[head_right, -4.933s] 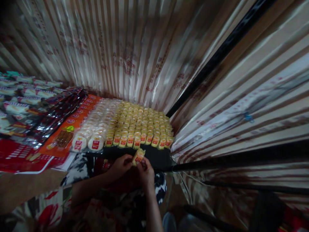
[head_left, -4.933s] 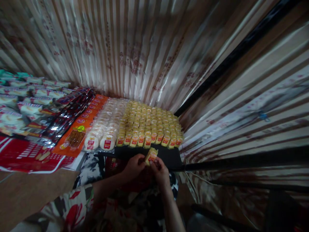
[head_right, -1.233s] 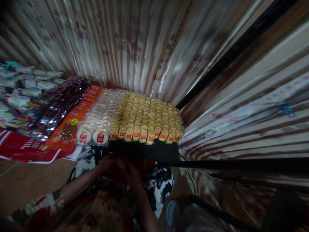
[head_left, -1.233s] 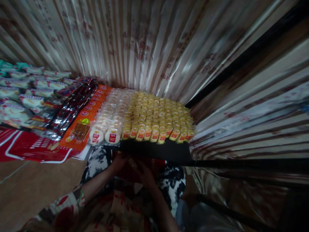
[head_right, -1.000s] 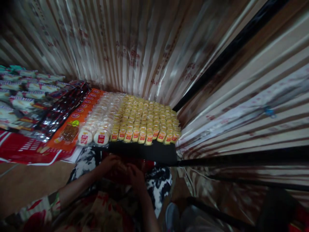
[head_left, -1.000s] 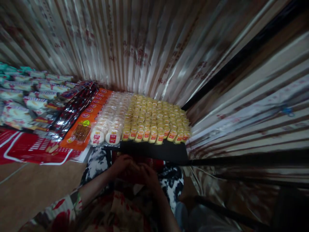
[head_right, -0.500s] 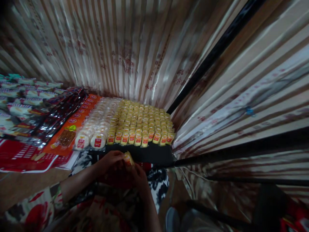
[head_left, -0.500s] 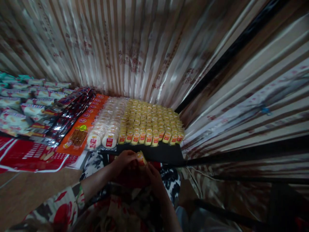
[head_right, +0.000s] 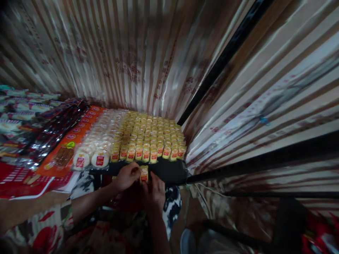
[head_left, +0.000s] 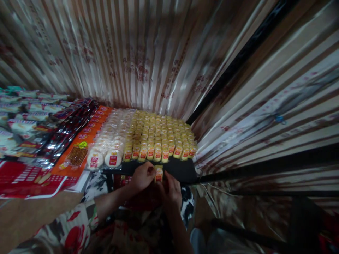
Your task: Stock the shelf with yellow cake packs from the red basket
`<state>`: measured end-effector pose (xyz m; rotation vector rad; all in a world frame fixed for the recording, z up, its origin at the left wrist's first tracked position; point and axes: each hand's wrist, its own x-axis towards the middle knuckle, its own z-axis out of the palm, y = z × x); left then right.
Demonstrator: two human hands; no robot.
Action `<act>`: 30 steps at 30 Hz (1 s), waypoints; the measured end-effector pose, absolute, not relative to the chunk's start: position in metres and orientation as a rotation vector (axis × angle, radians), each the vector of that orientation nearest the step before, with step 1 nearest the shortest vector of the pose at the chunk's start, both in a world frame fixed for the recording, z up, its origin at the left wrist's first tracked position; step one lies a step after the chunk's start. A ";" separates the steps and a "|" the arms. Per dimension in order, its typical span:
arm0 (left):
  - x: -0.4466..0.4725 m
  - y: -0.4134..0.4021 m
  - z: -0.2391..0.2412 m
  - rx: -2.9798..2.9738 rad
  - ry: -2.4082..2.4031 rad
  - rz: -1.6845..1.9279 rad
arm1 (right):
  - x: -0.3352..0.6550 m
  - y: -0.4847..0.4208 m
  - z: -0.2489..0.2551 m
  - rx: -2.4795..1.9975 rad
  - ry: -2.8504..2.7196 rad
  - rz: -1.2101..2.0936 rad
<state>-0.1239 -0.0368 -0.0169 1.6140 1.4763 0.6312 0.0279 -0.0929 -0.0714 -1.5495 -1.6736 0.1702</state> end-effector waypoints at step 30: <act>-0.056 -0.002 -0.036 1.808 1.459 0.808 | 0.061 -0.003 -0.075 -1.841 -1.502 0.011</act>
